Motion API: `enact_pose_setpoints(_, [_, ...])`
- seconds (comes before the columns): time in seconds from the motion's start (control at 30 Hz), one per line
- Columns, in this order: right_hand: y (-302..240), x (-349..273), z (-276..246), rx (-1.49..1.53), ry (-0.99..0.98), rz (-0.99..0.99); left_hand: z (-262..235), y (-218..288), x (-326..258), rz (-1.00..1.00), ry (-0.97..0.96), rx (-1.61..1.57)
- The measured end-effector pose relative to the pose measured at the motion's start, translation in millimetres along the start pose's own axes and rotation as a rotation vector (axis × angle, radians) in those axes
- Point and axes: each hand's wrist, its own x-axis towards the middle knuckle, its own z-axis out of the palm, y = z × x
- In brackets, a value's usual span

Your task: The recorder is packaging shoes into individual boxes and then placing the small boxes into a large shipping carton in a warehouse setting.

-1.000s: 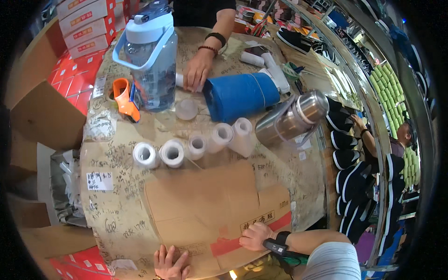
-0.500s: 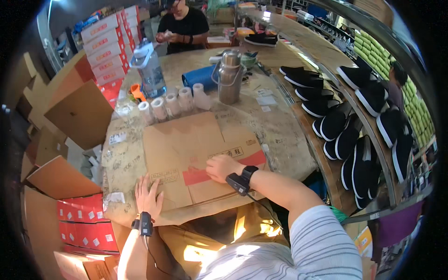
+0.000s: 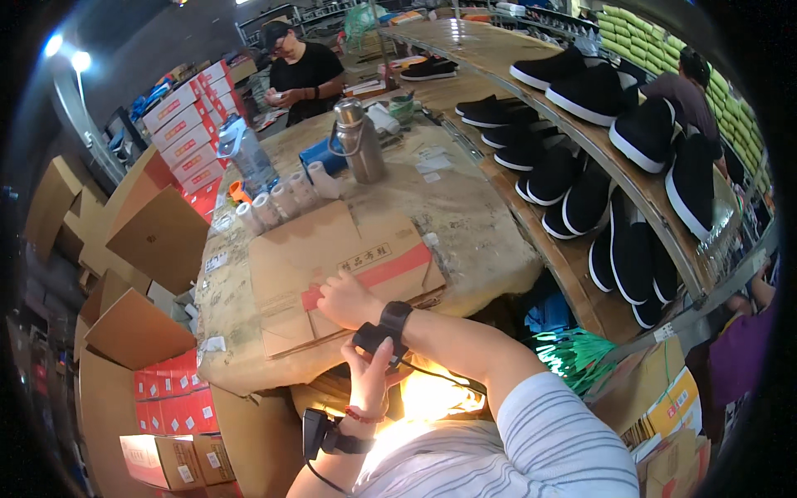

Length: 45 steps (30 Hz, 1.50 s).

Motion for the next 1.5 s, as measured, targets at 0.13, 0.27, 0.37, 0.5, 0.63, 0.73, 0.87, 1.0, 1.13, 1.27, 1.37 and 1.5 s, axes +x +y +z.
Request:
enact_pose_setpoints(0.13, [20,-12,-1,0.253,0.086,0.217,10,-33,16,0.134,0.024,-0.066])
enact_pose_setpoints(0.27, [41,-17,-11,0.769,0.076,0.567,20,-44,32,0.201,0.004,-0.019])
enact_pose_setpoints(0.37, [64,-24,-4,0.916,0.171,0.723,33,-34,47,0.105,-0.206,-0.016])
enact_pose_setpoints(0.5, [89,-31,13,1.203,0.337,0.874,48,-32,62,0.080,-0.235,0.003])
enact_pose_setpoints(0.63, [107,-36,33,1.362,0.623,1.085,60,-29,74,0.054,-0.236,0.046])
enact_pose_setpoints(0.73, [114,-44,41,1.375,0.738,1.178,64,-27,78,-0.002,-0.220,0.116])
enact_pose_setpoints(0.87, [112,-50,16,0.951,0.534,1.037,56,-21,90,-0.156,-0.291,0.128])
enact_pose_setpoints(1.0, [105,-60,-3,0.662,0.257,0.724,55,-14,92,-0.352,-0.418,0.025])
enact_pose_setpoints(1.13, [91,-43,0,0.502,0.330,0.558,39,-11,83,-0.337,-0.429,0.031])
enact_pose_setpoints(1.27, [93,-20,-6,0.501,0.330,0.536,36,-8,68,-0.228,-0.426,-0.060])
enact_pose_setpoints(1.37, [104,-16,-9,0.381,0.330,0.459,34,3,56,-0.136,-0.426,0.023])
enact_pose_setpoints(1.5, [97,-10,-5,0.377,0.465,0.479,17,-8,63,-0.031,-0.384,0.070])
